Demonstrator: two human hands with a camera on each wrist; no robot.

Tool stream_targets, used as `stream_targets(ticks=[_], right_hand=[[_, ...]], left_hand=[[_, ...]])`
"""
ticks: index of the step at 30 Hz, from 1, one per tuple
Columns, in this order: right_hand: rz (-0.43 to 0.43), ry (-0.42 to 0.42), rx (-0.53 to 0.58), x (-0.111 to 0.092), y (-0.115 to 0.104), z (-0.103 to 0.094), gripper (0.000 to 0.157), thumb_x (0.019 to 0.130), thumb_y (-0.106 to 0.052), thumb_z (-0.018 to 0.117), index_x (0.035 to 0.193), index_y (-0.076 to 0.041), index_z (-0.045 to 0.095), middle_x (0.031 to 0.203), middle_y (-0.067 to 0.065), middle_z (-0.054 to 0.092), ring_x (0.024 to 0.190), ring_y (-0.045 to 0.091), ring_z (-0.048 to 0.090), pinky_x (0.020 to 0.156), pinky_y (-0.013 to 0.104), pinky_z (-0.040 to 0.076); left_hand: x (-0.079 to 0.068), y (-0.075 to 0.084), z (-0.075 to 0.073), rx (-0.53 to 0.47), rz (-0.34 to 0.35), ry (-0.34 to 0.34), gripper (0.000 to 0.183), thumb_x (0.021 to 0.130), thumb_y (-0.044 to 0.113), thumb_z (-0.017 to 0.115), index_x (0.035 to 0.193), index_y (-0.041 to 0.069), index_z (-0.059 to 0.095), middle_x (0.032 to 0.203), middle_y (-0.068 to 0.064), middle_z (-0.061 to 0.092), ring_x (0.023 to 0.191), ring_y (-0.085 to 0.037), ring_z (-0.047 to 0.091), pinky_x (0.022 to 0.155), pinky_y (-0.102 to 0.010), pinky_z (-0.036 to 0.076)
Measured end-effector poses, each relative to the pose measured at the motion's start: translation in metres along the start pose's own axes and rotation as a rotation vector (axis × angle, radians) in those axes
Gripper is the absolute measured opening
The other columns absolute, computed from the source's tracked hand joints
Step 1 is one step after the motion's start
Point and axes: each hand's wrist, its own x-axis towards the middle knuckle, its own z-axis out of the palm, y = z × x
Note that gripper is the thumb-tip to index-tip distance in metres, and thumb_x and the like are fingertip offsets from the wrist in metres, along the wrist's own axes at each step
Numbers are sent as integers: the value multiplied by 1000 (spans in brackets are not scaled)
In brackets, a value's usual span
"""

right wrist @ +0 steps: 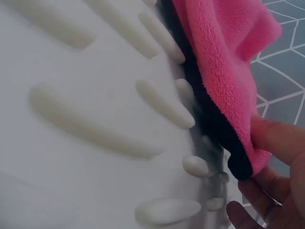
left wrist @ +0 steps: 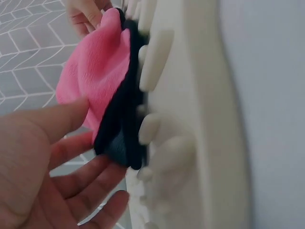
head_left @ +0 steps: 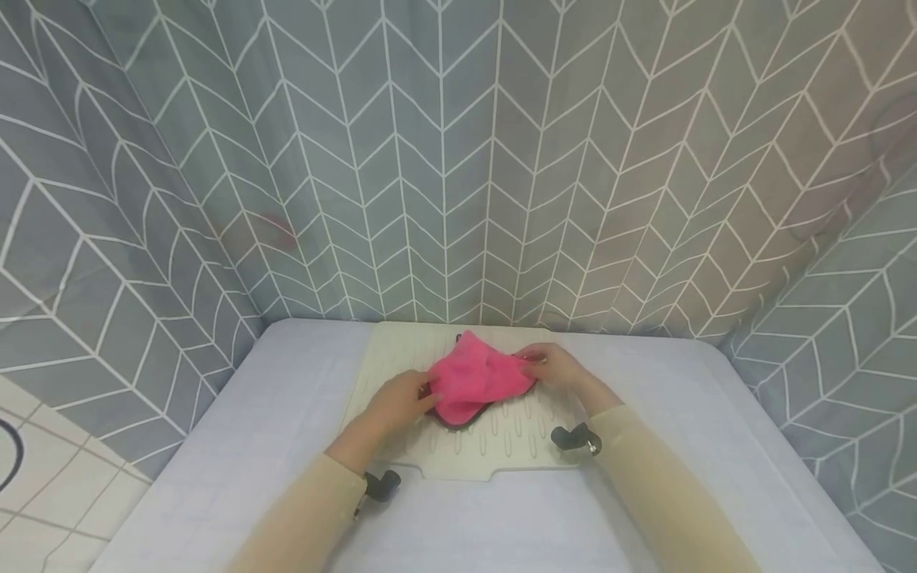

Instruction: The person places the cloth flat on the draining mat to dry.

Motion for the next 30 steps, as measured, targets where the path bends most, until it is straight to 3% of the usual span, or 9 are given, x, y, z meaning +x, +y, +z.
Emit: stream_targets(ticks=[4,8,15,22,26,30], right_hand=[[-19,24,-39,-2,0,1,20,94,-12,70,112,-7,75,111,8,73,113,32,63,100,52,47],[-8,86,-55,-5,-8,-6,15,94,-17,70,107,-10,75,108,8,73,110,32,64,96,51,50],[-23,177,-42,-11,-23,-21,19,95,-20,70,109,-8,74,111,12,72,105,34,66,89,50,54],[-50,364,-72,-25,-42,-31,27,96,-19,69,114,1,71,114,20,70,103,38,66,87,50,56],[-97,462,-125,-36,-57,-28,23,94,-16,71,111,0,71,107,18,70,102,36,64,87,51,55],[-137,418,-181,-49,-65,-13,16,91,-13,74,104,-4,75,100,12,71,97,31,62,84,49,54]], left_hand=[[-2,7,-3,-53,-33,62,49,93,27,73,134,3,62,104,-6,62,90,-17,62,81,-34,56],[1,10,-7,-113,-34,160,49,92,23,75,133,0,62,109,-10,61,92,-19,64,77,-31,57],[3,15,-17,-201,-61,300,50,91,19,76,137,5,60,115,-13,58,93,-22,65,74,-33,58],[2,16,-26,-412,-77,431,48,91,20,77,133,5,60,118,-14,56,96,-23,69,75,-32,60],[-4,15,-33,-494,-74,437,46,91,20,76,132,5,61,119,-15,57,94,-24,70,69,-30,60],[-13,4,-37,-454,-114,340,49,91,18,75,135,4,59,122,-15,57,94,-25,67,67,-29,58]])
